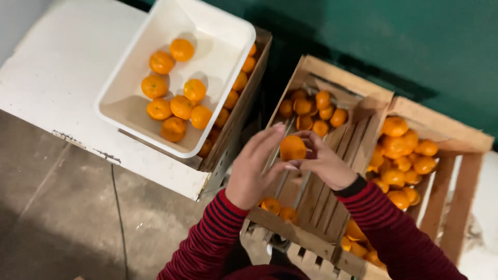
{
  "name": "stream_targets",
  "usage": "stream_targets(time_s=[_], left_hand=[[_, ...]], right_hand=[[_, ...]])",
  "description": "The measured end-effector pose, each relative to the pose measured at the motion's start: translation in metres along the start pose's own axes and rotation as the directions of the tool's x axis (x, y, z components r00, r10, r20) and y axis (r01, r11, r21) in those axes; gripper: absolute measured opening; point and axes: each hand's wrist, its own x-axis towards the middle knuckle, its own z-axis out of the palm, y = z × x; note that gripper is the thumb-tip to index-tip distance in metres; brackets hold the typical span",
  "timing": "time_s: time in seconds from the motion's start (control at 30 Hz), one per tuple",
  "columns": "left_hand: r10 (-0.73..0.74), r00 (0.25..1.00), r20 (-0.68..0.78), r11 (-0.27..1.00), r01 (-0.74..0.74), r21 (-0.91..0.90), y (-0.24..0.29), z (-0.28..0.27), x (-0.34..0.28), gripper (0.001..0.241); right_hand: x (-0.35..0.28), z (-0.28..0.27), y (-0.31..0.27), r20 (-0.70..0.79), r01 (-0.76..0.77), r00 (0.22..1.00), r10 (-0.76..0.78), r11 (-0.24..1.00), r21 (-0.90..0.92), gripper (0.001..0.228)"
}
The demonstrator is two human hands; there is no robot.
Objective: Sorting oranges from wooden crates into a plastic tray and inspecting them.
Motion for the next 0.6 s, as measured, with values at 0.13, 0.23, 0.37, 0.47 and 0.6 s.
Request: stream_targets(time_s=[0.13,0.23,0.37,0.47,0.6], left_hand=[[-0.206,0.976,-0.07,0.977,0.209,0.043,-0.041,0.013,-0.021,0.062],[-0.436,0.896,-0.087,0.9,0.431,-0.064,-0.06,0.02,-0.03,0.049],[-0.43,0.894,-0.123,0.902,0.421,-0.096,-0.069,0.027,-0.035,0.047],[-0.423,0.893,-0.154,0.905,0.409,-0.118,-0.076,0.028,-0.031,0.05],[-0.472,0.859,-0.196,0.88,0.447,-0.16,-0.08,0.022,-0.03,0.051]], right_hand=[[0.044,0.003,0.081,-0.096,-0.17,0.985,0.142,0.887,-0.43,0.086],[0.064,0.027,0.114,-0.085,-0.259,0.955,0.285,0.653,-0.711,0.092],[0.08,0.048,0.157,-0.081,-0.27,0.919,0.385,0.468,-0.842,0.088],[0.094,0.046,0.214,-0.019,-0.152,0.966,0.257,0.512,-0.845,0.087],[0.099,0.054,0.199,0.028,-0.09,0.982,0.188,0.594,-0.799,0.098]])
